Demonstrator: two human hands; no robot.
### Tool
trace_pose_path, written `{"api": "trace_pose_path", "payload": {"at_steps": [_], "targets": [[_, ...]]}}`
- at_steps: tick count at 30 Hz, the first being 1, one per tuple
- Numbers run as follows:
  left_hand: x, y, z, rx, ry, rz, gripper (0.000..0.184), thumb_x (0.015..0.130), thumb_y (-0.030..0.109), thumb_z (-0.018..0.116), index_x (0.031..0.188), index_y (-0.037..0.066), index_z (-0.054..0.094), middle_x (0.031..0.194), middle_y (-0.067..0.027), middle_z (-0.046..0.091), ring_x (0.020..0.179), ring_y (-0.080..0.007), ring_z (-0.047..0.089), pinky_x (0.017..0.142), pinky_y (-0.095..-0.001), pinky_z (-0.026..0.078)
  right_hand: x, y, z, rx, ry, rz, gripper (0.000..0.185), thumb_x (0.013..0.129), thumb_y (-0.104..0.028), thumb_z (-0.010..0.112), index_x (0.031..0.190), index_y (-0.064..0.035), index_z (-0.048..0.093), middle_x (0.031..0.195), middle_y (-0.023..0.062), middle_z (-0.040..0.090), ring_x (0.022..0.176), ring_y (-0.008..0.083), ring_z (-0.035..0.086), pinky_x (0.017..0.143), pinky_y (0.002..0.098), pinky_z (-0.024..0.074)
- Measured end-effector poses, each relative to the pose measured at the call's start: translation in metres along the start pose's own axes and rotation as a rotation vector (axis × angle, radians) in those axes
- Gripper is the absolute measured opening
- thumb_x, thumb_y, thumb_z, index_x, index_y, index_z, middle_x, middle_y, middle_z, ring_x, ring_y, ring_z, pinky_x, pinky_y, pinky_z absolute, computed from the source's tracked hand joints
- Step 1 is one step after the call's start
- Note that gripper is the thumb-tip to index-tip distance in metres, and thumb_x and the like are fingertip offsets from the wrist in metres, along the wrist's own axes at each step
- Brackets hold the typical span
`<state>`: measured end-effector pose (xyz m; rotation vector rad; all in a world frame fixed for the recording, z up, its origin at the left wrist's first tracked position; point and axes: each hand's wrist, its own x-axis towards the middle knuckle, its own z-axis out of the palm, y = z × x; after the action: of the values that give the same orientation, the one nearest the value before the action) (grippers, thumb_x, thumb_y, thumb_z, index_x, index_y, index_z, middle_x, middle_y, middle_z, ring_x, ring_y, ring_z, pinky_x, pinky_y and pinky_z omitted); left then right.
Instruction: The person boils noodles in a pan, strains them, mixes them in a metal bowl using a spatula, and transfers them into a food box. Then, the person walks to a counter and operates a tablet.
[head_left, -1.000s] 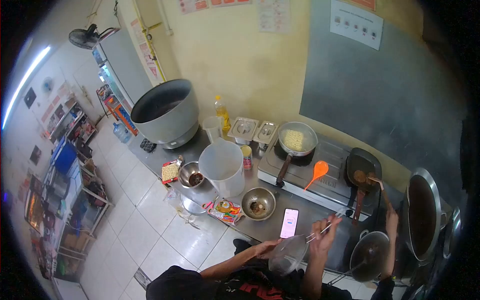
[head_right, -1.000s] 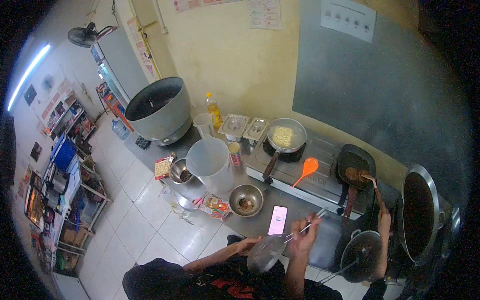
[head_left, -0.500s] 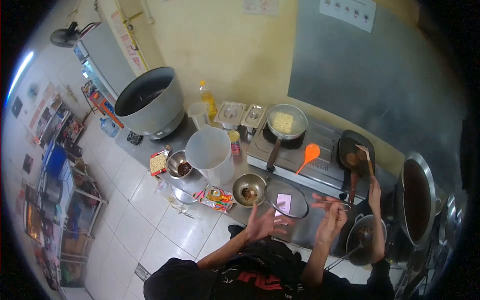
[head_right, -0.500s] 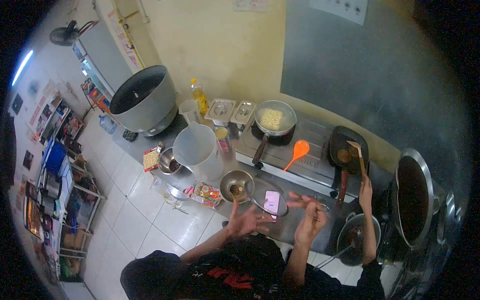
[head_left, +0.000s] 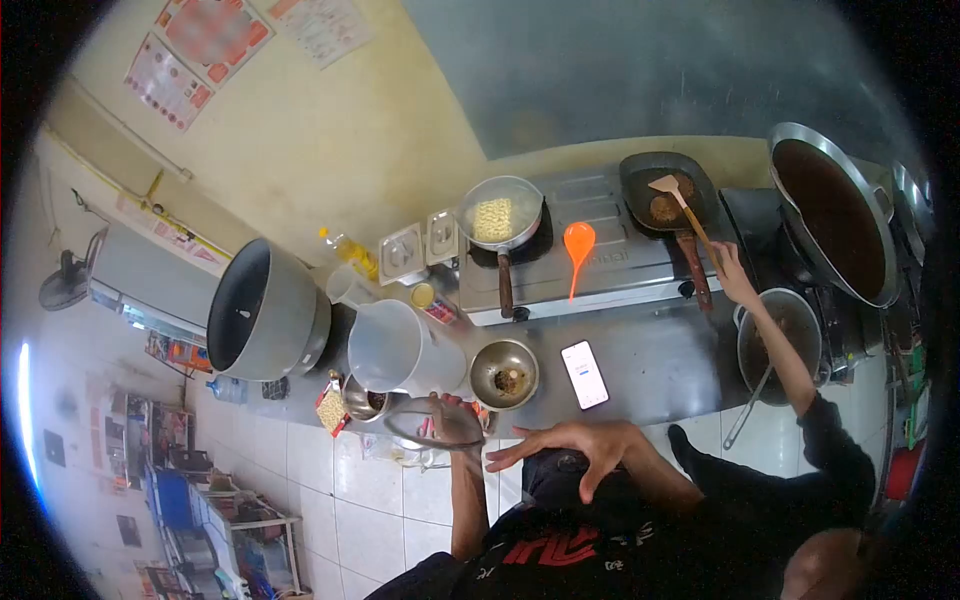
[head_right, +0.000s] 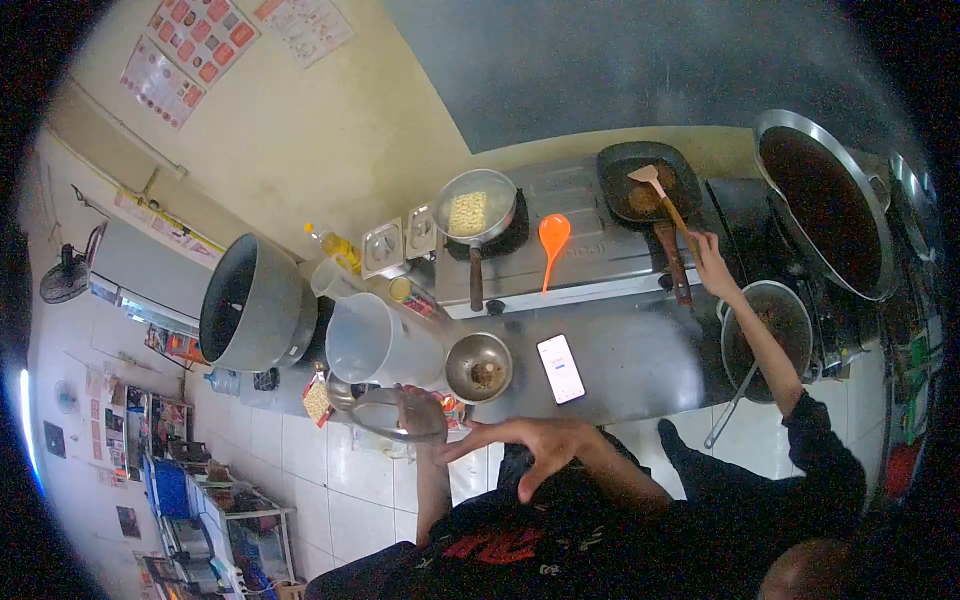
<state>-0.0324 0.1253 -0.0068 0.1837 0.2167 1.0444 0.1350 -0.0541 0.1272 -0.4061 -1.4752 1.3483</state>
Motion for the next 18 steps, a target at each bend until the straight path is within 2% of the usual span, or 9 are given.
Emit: {"api": "trace_pose_path", "payload": {"at_steps": [1, 3, 5, 7, 9, 11, 12, 14, 18], "targets": [[0.0, 0.003, -0.005, 0.0, 0.011, -0.006, 0.026, 0.088, 0.018, 0.052, 0.113, 0.012, 0.049, 0.095, -0.0051, 0.056, 0.08, -0.0154, 0.055, 0.066, -0.027, 0.05, -0.003, -0.002, -0.006, 0.054, 0.006, -0.007, 0.088, 0.067, -0.056, 0.068, 0.128, 0.0012, 0.04, 0.134, 0.0163, 0.04, 0.131, 0.0302, 0.027, 0.107, 0.0512, 0.0006], [0.0, 0.008, -0.01, -0.143, -0.142, -0.011, 0.028, 0.088, 0.014, 0.052, 0.115, 0.01, 0.047, 0.093, -0.005, 0.055, 0.078, -0.0134, 0.053, 0.063, -0.0247, 0.048, -0.014, 0.003, -0.013, 0.144, 0.277, 0.051, 0.056, 0.08, -0.038, 0.064, 0.117, -0.0005, 0.049, 0.113, 0.0139, 0.058, 0.113, 0.0255, 0.05, 0.1, 0.0402, 0.0318], [-0.007, 0.005, 0.001, -0.038, -0.111, 0.039, 0.03, 0.086, 0.014, 0.055, 0.115, 0.01, 0.047, 0.089, -0.0044, 0.054, 0.073, -0.012, 0.051, 0.06, -0.0229, 0.045, -0.028, 0.027, -0.04, -0.19, 0.667, 0.29, 0.035, 0.082, -0.027, 0.064, 0.107, -0.0053, 0.055, 0.098, 0.009, 0.063, 0.094, 0.0186, 0.059, 0.085, 0.0334, 0.0433], [-0.014, 0.002, 0.009, 0.191, -0.031, 0.058, 0.03, 0.084, 0.018, 0.058, 0.111, 0.01, 0.047, 0.086, -0.0034, 0.053, 0.072, -0.0117, 0.05, 0.059, -0.022, 0.044, -0.036, 0.052, -0.083, -0.455, 0.948, 0.314, 0.021, 0.082, -0.022, 0.063, 0.097, -0.0069, 0.057, 0.085, 0.004, 0.065, 0.078, 0.0134, 0.06, 0.072, 0.0313, 0.0461], [-0.023, 0.0, 0.015, 0.245, 0.004, 0.041, 0.027, 0.086, 0.019, 0.056, 0.11, 0.01, 0.047, 0.083, -0.0018, 0.052, 0.07, -0.0111, 0.05, 0.058, -0.0215, 0.045, -0.053, 0.103, -0.144, -0.725, 1.235, 0.419, 0.022, 0.081, -0.023, 0.063, 0.093, -0.0057, 0.057, 0.077, 0.0054, 0.064, 0.07, 0.0173, 0.061, 0.062, 0.0339, 0.0463], [-0.027, -0.001, 0.013, 0.298, 0.037, 0.027, 0.024, 0.089, 0.021, 0.054, 0.109, 0.011, 0.047, 0.08, -0.0002, 0.052, 0.069, -0.0104, 0.05, 0.056, -0.021, 0.045, -0.053, 0.109, -0.186, -1.153, 1.399, 0.516, 0.031, 0.078, -0.031, 0.064, 0.09, -0.0028, 0.056, 0.075, 0.0099, 0.062, 0.071, 0.0239, 0.062, 0.06, 0.0372, 0.0474], [-0.03, -0.001, 0.008, 0.318, 0.032, 0.057, 0.024, 0.088, 0.022, 0.054, 0.109, 0.011, 0.047, 0.082, -0.001, 0.052, 0.069, -0.01, 0.049, 0.055, -0.0206, 0.043, -0.049, 0.109, -0.201, -1.154, 1.398, 0.514, 0.031, 0.078, -0.031, 0.064, 0.09, -0.0028, 0.056, 0.075, 0.0099, 0.062, 0.071, 0.0239, 0.062, 0.06, 0.0372, 0.0474], [-0.033, 0.003, 0.004, 0.338, 0.024, 0.092, 0.024, 0.088, 0.024, 0.054, 0.108, 0.012, 0.047, 0.084, -0.0017, 0.052, 0.07, -0.0097, 0.049, 0.053, -0.0202, 0.041, -0.039, 0.108, -0.224, -1.323, 1.421, 0.874, 0.039, 0.076, -0.036, 0.064, 0.092, -0.001, 0.056, 0.077, 0.0151, 0.062, 0.075, 0.0314, 0.062, 0.064, 0.0402, 0.0486], [-0.044, 0.015, 0.009, 0.296, 0.132, 0.149, 0.025, 0.089, 0.027, 0.053, 0.108, 0.012, 0.044, 0.085, -0.0023, 0.049, 0.067, -0.0085, 0.046, 0.051, -0.0198, 0.038, -0.05, 0.128, -0.254, -1.456, 1.237, 0.939, 0.042, 0.075, -0.037, 0.064, 0.094, -0.0003, 0.057, 0.081, 0.0178, 0.062, 0.08, 0.0348, 0.061, 0.068, 0.0433, 0.0488]]}}
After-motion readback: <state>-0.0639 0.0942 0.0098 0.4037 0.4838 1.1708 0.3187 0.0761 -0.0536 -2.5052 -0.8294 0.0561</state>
